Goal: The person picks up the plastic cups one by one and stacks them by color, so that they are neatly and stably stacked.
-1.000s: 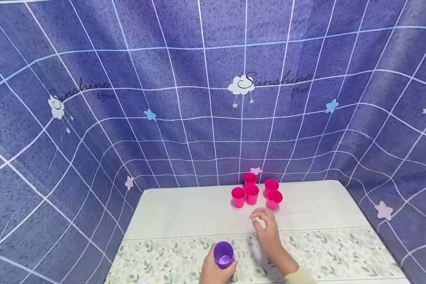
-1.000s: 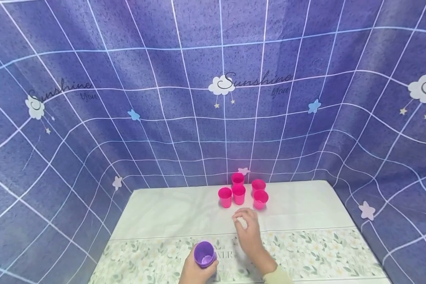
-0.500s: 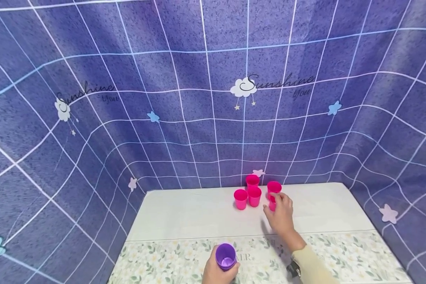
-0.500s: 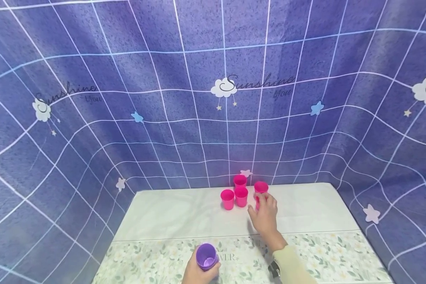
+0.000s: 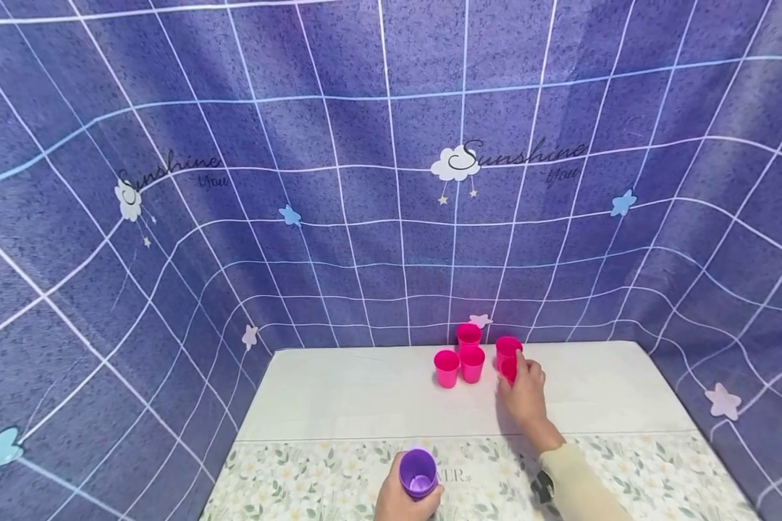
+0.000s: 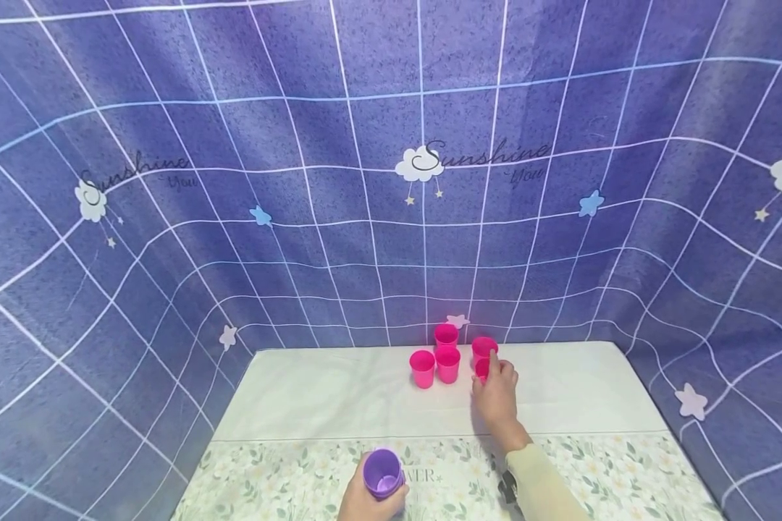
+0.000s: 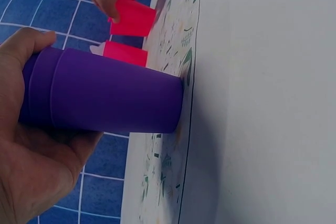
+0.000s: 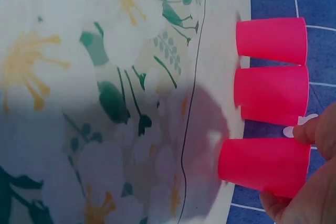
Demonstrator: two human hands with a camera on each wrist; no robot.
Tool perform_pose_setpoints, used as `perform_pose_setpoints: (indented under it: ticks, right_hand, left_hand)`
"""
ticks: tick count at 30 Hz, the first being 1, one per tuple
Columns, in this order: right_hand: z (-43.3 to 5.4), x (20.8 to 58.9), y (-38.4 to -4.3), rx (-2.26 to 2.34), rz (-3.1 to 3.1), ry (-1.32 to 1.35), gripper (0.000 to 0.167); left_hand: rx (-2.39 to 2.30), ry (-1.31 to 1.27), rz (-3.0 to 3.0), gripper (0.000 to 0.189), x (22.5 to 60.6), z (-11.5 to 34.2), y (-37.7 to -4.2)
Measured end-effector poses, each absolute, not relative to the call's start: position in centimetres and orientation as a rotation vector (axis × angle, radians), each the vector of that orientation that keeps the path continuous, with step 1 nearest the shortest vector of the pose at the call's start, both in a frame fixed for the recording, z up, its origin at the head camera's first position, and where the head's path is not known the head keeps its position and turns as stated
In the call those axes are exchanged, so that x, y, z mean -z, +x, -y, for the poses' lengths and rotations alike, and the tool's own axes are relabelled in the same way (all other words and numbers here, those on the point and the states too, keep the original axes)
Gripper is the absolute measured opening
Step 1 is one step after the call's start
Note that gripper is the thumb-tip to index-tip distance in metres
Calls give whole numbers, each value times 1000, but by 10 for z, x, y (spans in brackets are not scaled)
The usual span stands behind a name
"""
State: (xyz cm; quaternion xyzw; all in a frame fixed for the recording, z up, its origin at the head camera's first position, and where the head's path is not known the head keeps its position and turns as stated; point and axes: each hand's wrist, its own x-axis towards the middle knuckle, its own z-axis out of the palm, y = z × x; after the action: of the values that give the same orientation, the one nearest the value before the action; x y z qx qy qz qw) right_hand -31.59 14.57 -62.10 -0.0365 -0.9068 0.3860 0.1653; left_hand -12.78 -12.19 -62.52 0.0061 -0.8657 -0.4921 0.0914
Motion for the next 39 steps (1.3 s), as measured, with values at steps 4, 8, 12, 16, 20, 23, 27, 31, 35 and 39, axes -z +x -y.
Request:
perform_pose_setpoints:
  ticks: [4,8,12,16,20,23,27,31,35,39]
  right_hand:
    - [-146,620,-311,-1119,2592,-115,74]
    - [-143,615,-304,-1142,2571,-110,70]
    - [-137,607,-292,-1134,2575,-78,65]
    - [-128,598,-277,-1154,2614,-47,59]
    - [-122,587,-264,-1221,2610,-21,52]
    - [-118,580,-256,-1247,2617,4,47]
    - [-113,575,-249,-1257,2635,18,45]
    - [-109,572,-244,-1262,2615,54,43]
    - [-104,567,-239,-1278,2573,100,40]
    - [-98,555,-231,-1322,2533,144,39]
  left_hand:
    - [1458,22,2565,62,626,121,-127]
    - [1451,18,2561,63,625,121,-127]
    - [1433,34,2570,64,624,120,-128]
    - [1425,55,2586,64,622,120,-127]
    - [1421,74,2611,64,619,119,-127]
    - [1407,83,2623,63,619,118,-127]
    - [1392,82,2616,63,620,118,-127]
    - [1388,72,2601,63,621,118,-127]
    - [1398,68,2585,63,622,117,-127]
    - [1429,62,2576,63,622,117,-127]
